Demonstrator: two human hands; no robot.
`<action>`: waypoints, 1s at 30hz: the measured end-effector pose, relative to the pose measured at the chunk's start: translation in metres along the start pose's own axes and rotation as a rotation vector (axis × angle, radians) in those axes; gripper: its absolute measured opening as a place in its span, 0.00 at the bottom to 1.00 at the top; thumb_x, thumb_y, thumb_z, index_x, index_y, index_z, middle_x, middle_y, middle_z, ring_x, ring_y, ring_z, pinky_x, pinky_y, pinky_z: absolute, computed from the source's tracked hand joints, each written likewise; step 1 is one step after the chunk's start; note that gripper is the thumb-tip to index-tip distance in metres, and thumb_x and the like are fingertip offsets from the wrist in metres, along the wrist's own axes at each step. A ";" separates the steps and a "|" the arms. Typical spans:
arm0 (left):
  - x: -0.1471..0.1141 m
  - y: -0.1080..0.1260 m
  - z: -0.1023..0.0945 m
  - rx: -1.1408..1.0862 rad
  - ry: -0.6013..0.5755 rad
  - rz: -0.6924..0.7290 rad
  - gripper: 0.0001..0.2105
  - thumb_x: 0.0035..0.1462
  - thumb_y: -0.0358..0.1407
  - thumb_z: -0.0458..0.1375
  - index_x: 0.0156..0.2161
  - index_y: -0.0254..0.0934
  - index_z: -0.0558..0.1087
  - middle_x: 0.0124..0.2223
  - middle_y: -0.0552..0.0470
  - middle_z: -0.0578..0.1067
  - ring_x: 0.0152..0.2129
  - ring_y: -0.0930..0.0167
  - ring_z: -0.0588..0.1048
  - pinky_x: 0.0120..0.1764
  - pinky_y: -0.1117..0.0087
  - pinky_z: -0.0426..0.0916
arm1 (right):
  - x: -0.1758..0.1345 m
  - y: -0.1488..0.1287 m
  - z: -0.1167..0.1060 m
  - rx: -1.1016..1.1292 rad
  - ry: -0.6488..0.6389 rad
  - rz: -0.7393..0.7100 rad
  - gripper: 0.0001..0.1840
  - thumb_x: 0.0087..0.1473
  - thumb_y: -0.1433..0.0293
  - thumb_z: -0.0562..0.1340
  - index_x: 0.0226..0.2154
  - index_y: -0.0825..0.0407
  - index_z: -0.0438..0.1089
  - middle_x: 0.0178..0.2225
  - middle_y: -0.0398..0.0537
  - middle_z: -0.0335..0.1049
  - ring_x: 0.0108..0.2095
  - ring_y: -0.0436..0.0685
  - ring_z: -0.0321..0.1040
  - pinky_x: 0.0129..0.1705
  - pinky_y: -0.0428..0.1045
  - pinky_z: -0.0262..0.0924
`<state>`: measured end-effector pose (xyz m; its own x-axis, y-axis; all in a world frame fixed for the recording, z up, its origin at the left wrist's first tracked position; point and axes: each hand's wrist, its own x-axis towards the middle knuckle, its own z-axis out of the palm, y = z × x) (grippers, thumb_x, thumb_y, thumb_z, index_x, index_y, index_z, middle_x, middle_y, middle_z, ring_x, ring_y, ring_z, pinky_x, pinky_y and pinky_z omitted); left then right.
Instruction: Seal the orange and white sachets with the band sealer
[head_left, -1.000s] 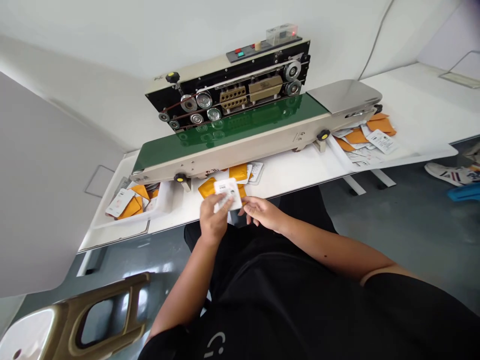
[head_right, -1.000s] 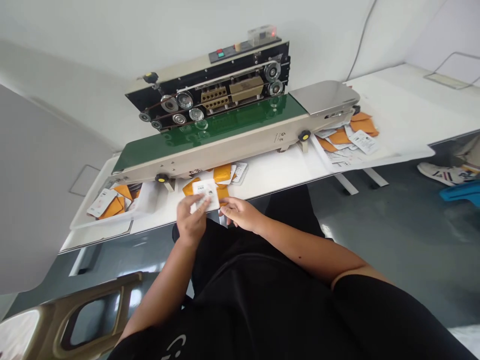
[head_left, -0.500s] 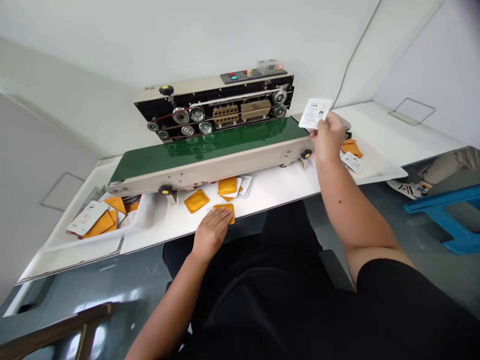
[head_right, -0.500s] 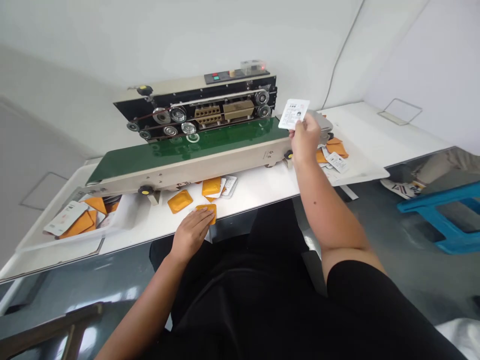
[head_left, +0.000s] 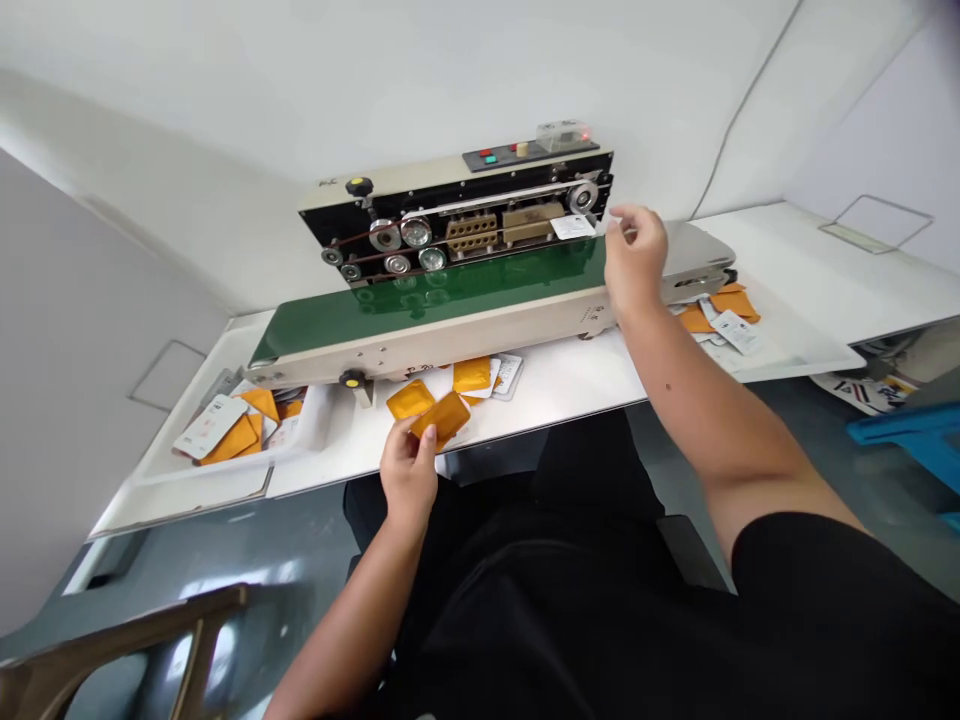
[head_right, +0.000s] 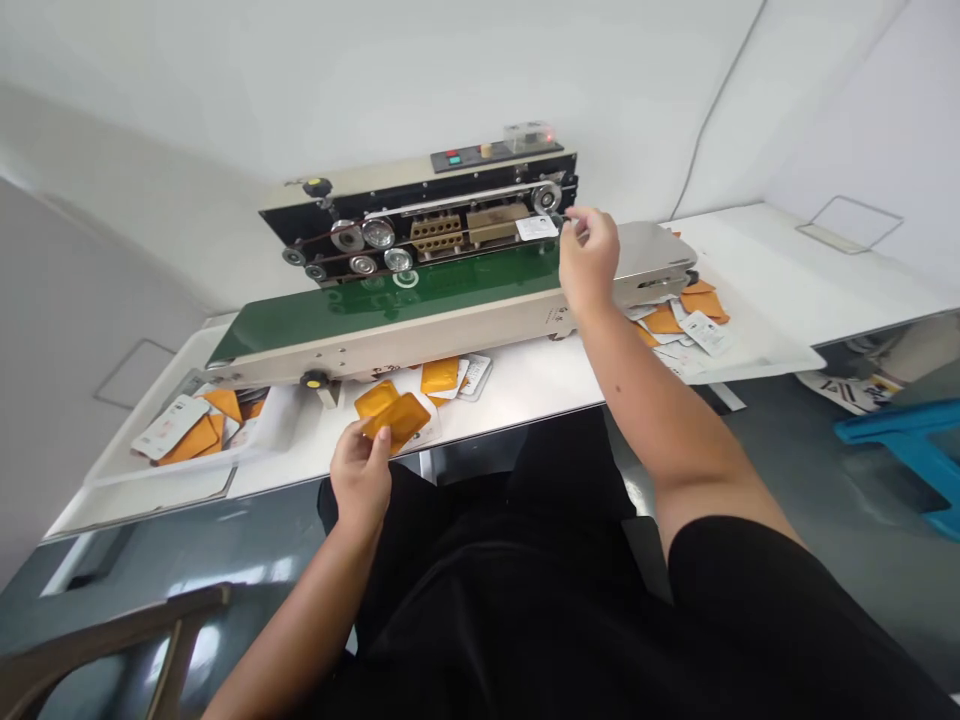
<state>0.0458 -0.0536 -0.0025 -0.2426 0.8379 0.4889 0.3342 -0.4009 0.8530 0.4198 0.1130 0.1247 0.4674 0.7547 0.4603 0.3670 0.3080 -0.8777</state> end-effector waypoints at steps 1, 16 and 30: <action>0.000 0.004 0.003 -0.135 0.019 -0.131 0.15 0.65 0.48 0.65 0.48 0.40 0.73 0.42 0.50 0.78 0.33 0.70 0.79 0.33 0.70 0.76 | -0.031 -0.004 0.003 0.014 0.018 -0.060 0.14 0.68 0.65 0.58 0.50 0.53 0.74 0.48 0.52 0.74 0.49 0.55 0.68 0.53 0.51 0.66; -0.005 0.006 0.008 -0.190 -0.349 -0.102 0.11 0.66 0.44 0.65 0.45 0.40 0.74 0.47 0.45 0.79 0.46 0.65 0.80 0.50 0.62 0.78 | -0.144 -0.034 0.014 0.503 -0.533 0.295 0.27 0.51 0.55 0.75 0.49 0.49 0.72 0.33 0.43 0.75 0.25 0.49 0.69 0.27 0.46 0.66; 0.022 -0.030 -0.024 0.399 -0.328 0.372 0.09 0.69 0.38 0.60 0.50 0.39 0.75 0.48 0.44 0.80 0.46 0.61 0.80 0.51 0.58 0.76 | -0.021 0.027 -0.038 0.069 -0.044 -0.013 0.18 0.60 0.53 0.67 0.40 0.49 0.68 0.34 0.47 0.74 0.32 0.55 0.75 0.33 0.50 0.72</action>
<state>0.0090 -0.0323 -0.0133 0.2256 0.7642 0.6043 0.6715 -0.5714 0.4718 0.4507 0.0835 0.0967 0.4264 0.7749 0.4665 0.3155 0.3559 -0.8796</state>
